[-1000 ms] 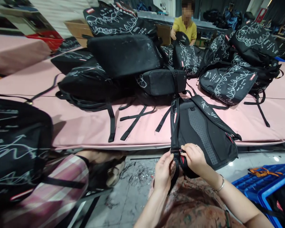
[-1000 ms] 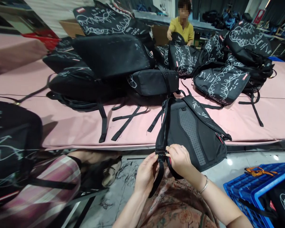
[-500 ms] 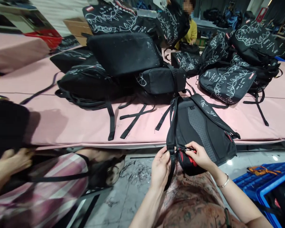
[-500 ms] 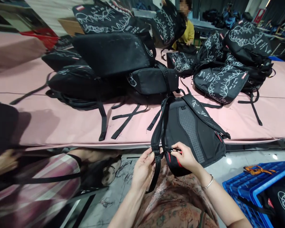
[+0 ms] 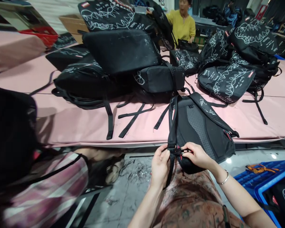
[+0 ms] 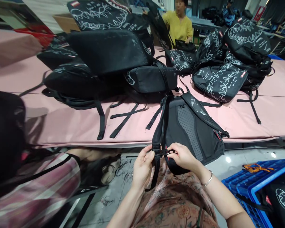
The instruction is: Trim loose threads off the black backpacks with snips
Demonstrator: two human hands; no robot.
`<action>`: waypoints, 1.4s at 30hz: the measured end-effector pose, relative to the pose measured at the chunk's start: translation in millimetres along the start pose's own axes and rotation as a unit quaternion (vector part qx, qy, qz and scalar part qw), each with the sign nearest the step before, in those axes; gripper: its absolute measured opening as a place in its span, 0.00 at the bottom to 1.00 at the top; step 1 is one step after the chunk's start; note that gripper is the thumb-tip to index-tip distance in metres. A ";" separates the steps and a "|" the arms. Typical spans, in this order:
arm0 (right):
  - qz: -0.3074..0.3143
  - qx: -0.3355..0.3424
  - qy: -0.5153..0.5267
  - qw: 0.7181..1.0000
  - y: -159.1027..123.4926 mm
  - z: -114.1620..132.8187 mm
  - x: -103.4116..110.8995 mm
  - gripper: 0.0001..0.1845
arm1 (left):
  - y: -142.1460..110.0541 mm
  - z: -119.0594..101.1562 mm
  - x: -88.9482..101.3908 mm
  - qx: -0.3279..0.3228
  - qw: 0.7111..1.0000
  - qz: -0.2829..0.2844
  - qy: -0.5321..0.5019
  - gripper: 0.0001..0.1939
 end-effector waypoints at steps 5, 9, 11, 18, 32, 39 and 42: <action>-0.001 -0.018 0.025 1.000 1.9 -4.2 -0.3 0.06 | 0.6 0.8 1.7 0.002 1.000 -0.008 0.005 0.22; -0.043 -0.056 0.102 0.992 -3.4 -10.8 -3.9 0.04 | 2.0 0.5 2.6 0.024 1.000 -0.003 -0.018 0.23; -0.101 -0.062 0.102 0.988 -5.2 -11.7 -2.9 0.05 | 2.4 0.8 2.1 0.034 0.999 -0.001 -0.026 0.23; -0.164 -0.127 0.158 0.965 16.9 -18.7 -14.2 0.12 | 1.8 9.5 -0.5 0.028 0.999 0.004 0.019 0.20; -0.241 -0.010 0.045 0.970 7.2 -13.4 -15.3 0.07 | -0.1 5.9 3.0 0.042 0.999 -0.010 0.023 0.23; -0.188 0.052 -0.036 0.980 10.6 4.0 -19.5 0.12 | -0.2 9.1 -0.5 0.019 0.999 0.000 0.034 0.22; -0.231 0.004 0.050 0.972 14.1 13.3 -13.1 0.09 | 0.8 6.4 3.5 0.020 0.999 -0.017 0.029 0.22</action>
Point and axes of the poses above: each hand's wrist, its own y-axis towards the middle knuckle, its own x-axis out of the back of the hand, z = x × y, the point moved 4 cm from there along y, towards the middle knuckle, and after that the axes turned 13 degrees about x, right-handed, at the moved point
